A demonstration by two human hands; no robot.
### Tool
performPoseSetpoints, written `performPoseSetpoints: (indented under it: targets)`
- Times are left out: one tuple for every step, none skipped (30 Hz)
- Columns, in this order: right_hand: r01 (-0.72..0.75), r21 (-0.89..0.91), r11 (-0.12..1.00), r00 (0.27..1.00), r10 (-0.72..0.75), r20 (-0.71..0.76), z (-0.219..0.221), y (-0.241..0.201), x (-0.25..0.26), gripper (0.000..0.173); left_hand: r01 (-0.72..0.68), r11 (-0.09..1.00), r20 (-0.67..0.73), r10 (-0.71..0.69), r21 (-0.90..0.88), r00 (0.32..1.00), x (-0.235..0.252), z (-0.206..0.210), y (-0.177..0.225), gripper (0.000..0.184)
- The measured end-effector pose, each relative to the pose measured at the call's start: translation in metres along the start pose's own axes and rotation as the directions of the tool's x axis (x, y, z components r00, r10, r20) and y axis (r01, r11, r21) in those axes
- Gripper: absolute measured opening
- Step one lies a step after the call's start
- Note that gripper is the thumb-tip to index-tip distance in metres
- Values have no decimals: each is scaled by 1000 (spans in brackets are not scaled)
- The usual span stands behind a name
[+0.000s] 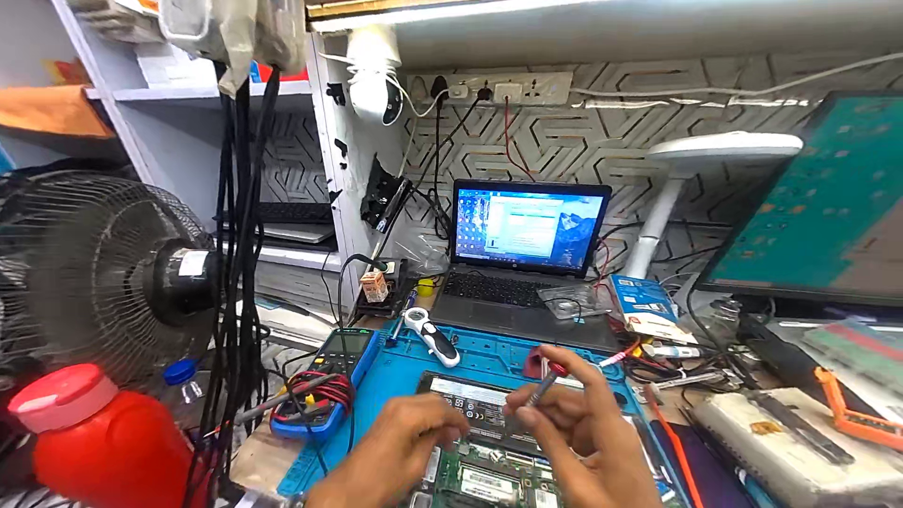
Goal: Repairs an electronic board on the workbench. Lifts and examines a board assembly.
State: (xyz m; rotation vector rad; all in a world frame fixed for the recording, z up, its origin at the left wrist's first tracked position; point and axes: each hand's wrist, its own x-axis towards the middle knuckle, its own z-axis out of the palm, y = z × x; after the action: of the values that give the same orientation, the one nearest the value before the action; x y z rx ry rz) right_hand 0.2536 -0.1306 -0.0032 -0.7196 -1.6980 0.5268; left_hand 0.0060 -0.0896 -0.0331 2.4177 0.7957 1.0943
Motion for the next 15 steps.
performPoseSetpoints:
  targets:
    - [1,-12,1000,1000,-1,1,-4,-1,-3,57,-46,999,5,46,-21,999,-2,8,4,20]
    - [6,-20,1000,1000,-6,1,-7,-3,-7,56,-78,996,19,78,-37,997,-2,15,7,19]
    - [14,-25,1000,1000,-14,-1,-8,-4,-12,56,-99,994,42,101,-47,994,-2,21,9,18]
    - [24,-27,999,1000,-25,-3,-10,-6,-15,55,-113,992,71,117,-54,991,-1,25,10,17]
    - [34,-24,999,999,-35,-9,-11,-7,-18,55,-125,991,99,130,-56,986,-1,27,10,17]
    - [41,-16,999,999,-41,-14,-12,-8,-20,55,-132,990,127,138,-55,982,0,29,9,18]
    - [43,-9,999,999,-43,-16,-13,-9,-21,55,-138,989,147,145,-59,978,0,30,9,18]
    - [43,-5,999,999,-43,-13,-14,-9,-22,55,-147,987,167,155,-61,974,-1,30,8,18]
    - [41,-1,999,999,-41,-8,-14,-9,-23,56,-160,985,181,169,-61,969,-1,30,8,18]
    - [39,7,999,999,-39,-3,-14,-8,-23,56,-180,982,190,189,-62,963,-1,30,9,18]
    - [34,16,999,999,-34,2,-14,-8,-25,56,-205,977,194,214,-64,957,-1,31,9,17]
    - [31,30,999,1000,-31,7,-14,-8,-26,56,-229,971,192,238,-66,952,-2,32,9,17]
    - [30,44,999,999,-31,12,-13,-8,-27,55,-250,966,187,258,-64,948,-2,34,9,17]
    - [31,59,998,999,-32,17,-13,-7,-29,55,-265,962,183,272,-61,945,-3,34,10,16]
    - [35,72,997,999,-37,23,-12,-7,-30,55,-276,959,185,282,-56,941,-3,35,10,16]
